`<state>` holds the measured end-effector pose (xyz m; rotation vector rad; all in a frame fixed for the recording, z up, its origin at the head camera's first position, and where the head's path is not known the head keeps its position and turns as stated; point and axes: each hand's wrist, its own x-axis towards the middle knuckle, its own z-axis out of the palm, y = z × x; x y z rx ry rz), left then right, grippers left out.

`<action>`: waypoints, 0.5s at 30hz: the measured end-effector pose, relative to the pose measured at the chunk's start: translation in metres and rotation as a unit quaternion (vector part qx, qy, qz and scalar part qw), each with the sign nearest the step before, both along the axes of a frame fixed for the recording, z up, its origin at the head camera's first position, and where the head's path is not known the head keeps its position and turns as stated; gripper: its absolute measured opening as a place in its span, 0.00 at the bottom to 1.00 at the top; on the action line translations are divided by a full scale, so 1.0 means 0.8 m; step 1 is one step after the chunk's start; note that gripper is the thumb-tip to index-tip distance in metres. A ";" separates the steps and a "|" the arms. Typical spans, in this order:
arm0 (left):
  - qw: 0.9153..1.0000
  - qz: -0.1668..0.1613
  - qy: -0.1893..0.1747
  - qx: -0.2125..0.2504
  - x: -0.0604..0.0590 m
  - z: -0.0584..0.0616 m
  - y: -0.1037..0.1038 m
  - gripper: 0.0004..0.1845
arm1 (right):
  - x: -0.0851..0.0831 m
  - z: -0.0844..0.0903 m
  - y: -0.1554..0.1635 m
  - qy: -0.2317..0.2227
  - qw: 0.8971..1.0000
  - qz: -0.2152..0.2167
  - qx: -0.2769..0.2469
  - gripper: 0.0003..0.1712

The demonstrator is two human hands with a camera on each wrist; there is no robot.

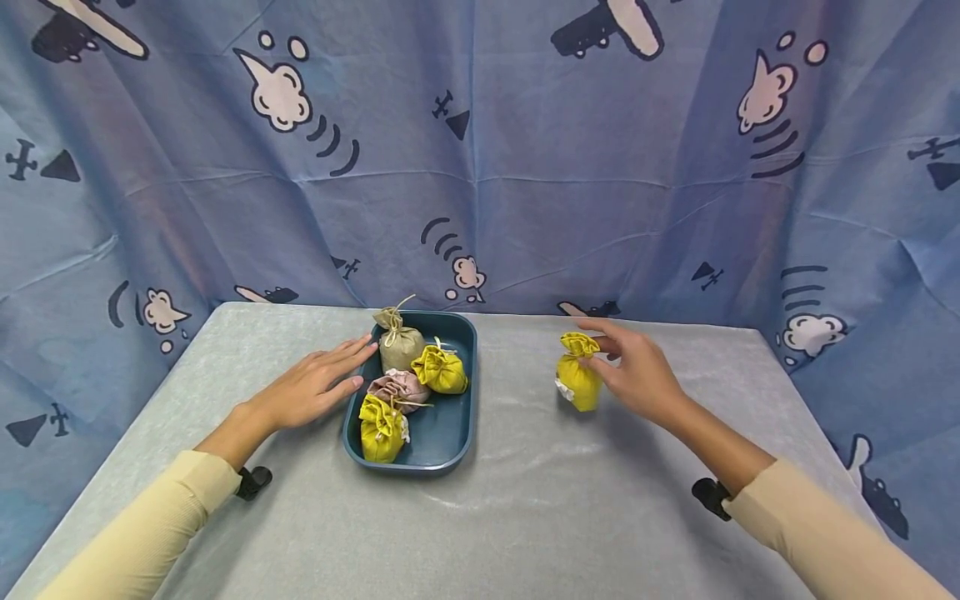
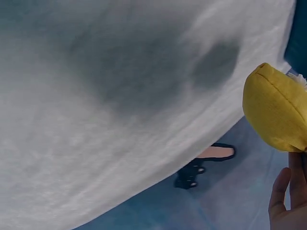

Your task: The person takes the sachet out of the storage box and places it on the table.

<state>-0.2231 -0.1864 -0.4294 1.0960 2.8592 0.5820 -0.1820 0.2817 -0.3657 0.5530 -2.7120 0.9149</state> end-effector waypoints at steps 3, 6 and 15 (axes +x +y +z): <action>1.000 0.000 -0.001 0.002 0.000 0.000 0.000 0.30 | -0.001 -0.008 0.010 0.002 1.000 -0.005 0.004 0.31; 1.000 0.001 0.000 0.001 0.000 -0.001 0.000 0.31 | -0.002 -0.015 0.019 -0.005 1.000 -0.017 0.012 0.31; 1.000 0.000 0.006 0.004 0.000 -0.002 0.001 0.30 | -0.001 -0.025 0.037 -0.032 0.998 -0.045 0.026 0.32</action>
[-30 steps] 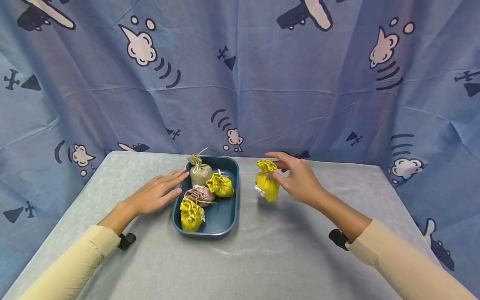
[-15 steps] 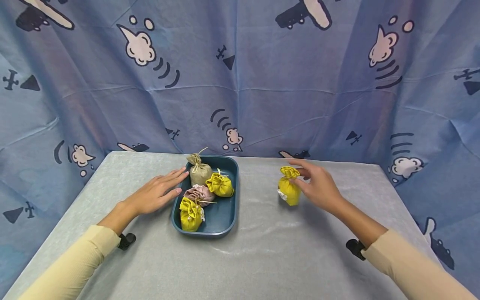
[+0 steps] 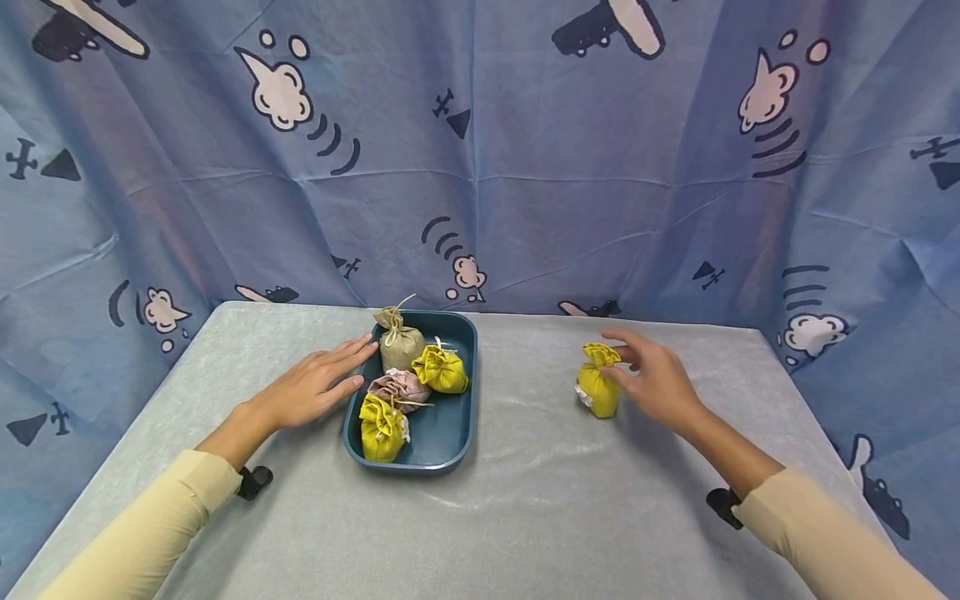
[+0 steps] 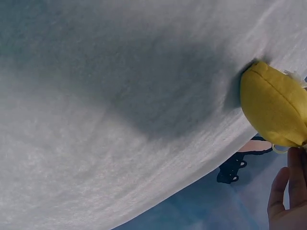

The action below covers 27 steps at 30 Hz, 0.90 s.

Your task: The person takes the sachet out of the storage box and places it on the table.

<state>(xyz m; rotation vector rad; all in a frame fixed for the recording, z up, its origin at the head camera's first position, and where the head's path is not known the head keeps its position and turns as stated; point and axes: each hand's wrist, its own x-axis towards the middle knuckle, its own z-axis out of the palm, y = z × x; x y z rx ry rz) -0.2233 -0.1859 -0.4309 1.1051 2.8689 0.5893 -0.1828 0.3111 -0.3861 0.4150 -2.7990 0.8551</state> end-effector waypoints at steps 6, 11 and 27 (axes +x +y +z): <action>1.000 0.001 -0.001 0.001 0.001 0.000 -0.001 0.30 | -0.001 0.001 0.002 -0.008 1.000 -0.001 0.002 0.33; 1.000 0.003 -0.004 0.001 0.001 0.000 -0.001 0.30 | -0.004 0.001 0.002 -0.013 1.000 0.008 0.001 0.34; 1.000 0.001 -0.002 -0.001 -0.001 0.000 -0.001 0.30 | -0.023 0.020 -0.033 -0.018 0.999 0.045 -0.011 0.35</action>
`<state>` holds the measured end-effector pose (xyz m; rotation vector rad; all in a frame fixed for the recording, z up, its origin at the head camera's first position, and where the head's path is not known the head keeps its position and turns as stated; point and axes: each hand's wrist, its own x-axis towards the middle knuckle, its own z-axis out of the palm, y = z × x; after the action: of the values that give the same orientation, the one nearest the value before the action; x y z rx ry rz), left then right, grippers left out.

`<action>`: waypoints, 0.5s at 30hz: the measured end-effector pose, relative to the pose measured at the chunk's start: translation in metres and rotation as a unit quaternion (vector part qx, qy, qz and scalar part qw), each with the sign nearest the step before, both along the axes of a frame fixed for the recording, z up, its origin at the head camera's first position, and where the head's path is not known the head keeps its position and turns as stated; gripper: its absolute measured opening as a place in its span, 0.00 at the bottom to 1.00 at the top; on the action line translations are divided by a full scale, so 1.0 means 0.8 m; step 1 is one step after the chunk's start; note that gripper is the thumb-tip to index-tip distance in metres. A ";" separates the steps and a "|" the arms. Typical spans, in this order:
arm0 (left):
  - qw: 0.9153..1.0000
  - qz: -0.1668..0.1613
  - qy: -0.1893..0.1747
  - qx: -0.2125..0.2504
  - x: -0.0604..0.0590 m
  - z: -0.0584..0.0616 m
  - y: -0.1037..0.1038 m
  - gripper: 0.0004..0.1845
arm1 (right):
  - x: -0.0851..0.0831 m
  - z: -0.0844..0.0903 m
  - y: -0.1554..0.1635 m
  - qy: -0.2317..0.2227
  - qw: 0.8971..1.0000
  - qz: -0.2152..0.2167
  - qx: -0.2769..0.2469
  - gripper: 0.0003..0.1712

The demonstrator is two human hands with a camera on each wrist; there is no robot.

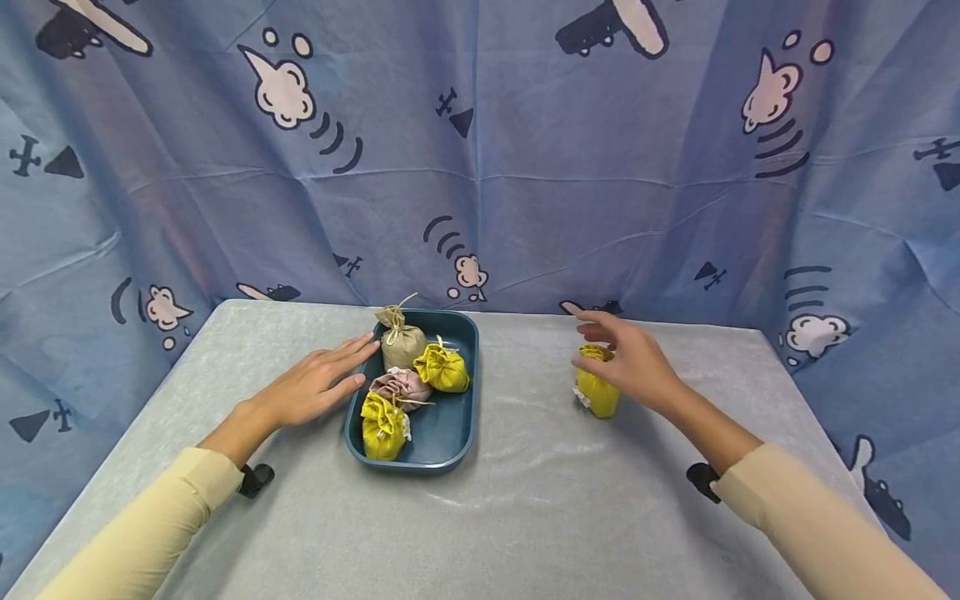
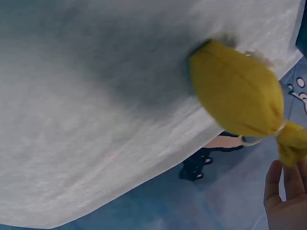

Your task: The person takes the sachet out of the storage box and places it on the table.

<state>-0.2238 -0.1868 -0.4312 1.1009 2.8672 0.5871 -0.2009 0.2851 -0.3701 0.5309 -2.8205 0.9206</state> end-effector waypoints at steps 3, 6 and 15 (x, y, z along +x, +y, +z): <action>1.000 0.000 0.000 0.000 0.000 0.000 0.000 0.30 | -0.004 0.002 -0.011 -0.001 1.000 0.009 -0.009 0.36; 1.000 0.000 -0.001 0.000 0.000 0.000 0.000 0.30 | -0.006 0.004 -0.021 -0.003 1.000 0.022 -0.022 0.37; 1.000 0.002 -0.004 0.000 -0.002 -0.001 0.000 0.30 | -0.015 0.003 -0.059 -0.002 0.998 0.049 -0.034 0.33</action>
<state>-0.2253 -0.1870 -0.4324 1.0909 2.8627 0.5914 -0.2126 0.2376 -0.3680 0.6641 -2.7779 1.0317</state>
